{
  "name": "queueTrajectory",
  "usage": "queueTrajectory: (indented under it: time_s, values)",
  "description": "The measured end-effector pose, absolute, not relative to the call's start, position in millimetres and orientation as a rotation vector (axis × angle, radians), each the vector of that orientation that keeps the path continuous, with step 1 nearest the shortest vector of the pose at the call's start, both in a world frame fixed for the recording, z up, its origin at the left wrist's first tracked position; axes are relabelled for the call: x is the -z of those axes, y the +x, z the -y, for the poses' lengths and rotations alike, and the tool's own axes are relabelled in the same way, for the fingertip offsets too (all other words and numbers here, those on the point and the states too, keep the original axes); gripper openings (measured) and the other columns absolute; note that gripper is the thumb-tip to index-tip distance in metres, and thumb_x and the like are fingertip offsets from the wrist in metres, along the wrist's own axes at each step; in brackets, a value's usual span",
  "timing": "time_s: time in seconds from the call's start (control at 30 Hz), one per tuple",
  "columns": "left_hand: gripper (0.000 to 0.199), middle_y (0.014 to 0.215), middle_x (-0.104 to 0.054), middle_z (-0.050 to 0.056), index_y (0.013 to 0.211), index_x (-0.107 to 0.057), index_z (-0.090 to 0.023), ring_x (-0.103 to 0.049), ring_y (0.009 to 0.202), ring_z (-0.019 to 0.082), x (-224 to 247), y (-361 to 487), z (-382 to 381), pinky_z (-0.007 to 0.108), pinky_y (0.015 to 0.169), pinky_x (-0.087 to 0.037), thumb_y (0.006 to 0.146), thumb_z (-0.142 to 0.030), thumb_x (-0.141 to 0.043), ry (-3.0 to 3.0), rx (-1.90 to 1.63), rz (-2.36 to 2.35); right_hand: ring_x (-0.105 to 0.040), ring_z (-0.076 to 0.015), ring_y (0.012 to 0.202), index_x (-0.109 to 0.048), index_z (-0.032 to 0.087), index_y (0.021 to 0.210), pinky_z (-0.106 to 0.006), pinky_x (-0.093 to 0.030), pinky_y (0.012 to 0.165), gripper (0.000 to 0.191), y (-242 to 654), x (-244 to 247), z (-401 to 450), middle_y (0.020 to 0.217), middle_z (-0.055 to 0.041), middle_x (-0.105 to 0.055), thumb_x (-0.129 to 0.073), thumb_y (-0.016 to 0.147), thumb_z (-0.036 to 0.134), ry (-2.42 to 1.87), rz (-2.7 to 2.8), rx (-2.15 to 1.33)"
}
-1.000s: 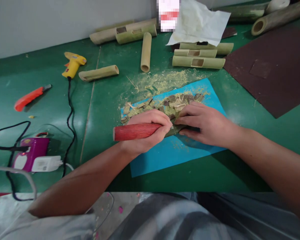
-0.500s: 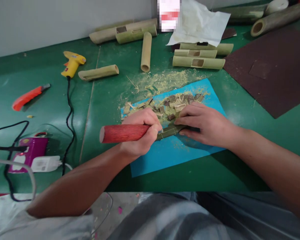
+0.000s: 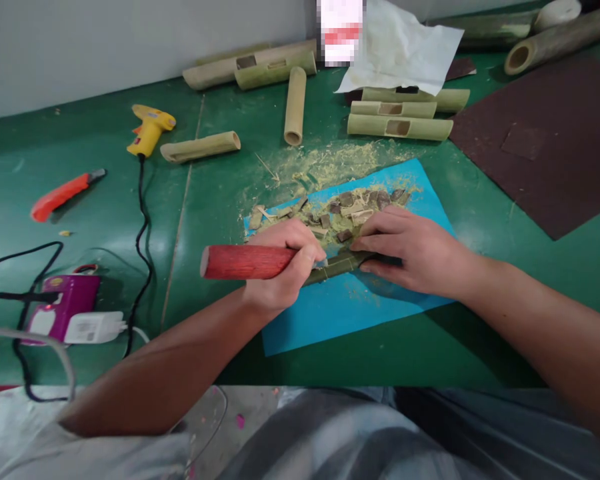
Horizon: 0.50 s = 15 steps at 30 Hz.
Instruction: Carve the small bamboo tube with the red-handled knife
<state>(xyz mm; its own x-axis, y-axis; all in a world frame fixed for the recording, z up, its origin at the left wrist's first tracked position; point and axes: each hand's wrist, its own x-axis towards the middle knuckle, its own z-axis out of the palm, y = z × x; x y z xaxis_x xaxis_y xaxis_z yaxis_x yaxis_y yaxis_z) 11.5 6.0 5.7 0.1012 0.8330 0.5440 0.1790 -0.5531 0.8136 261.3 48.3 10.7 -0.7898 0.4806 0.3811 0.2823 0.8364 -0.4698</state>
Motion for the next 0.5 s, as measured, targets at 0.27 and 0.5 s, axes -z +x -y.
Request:
queueTrajectory:
  time_s: [0.27, 0.5]
  values:
    - [0.021, 0.073, -0.075, -0.001, 0.072, -0.07, -0.018, -0.066, 0.062, 0.01, -3.1, 7.4, -5.0, 0.022, 0.057, -0.053, 0.092, -0.015, -0.065, 1.788, -1.514, -0.932, -0.067, -0.0253, 0.096, -0.078, 0.018, 0.113, -0.041, -0.055, 0.085, 0.017, 262.1, -9.5, -47.8, 0.103, -0.0106, -0.073, -0.066, 0.103, 0.026, -0.565, 2.507, -0.544]
    - [0.02, 0.075, -0.075, 0.0, 0.073, -0.071, -0.018, -0.065, 0.063, 0.009, -5.1, 7.3, -3.7, 0.022, 0.059, -0.054, 0.091, -0.012, -0.066, 1.817, -1.488, -0.911, -0.068, -0.026, 0.095, -0.078, 0.016, 0.112, -0.042, -0.056, 0.085, 0.018, 261.4, -11.5, -47.5, 0.102, -0.0117, -0.074, -0.065, 0.104, 0.025, -0.536, 2.503, -0.504]
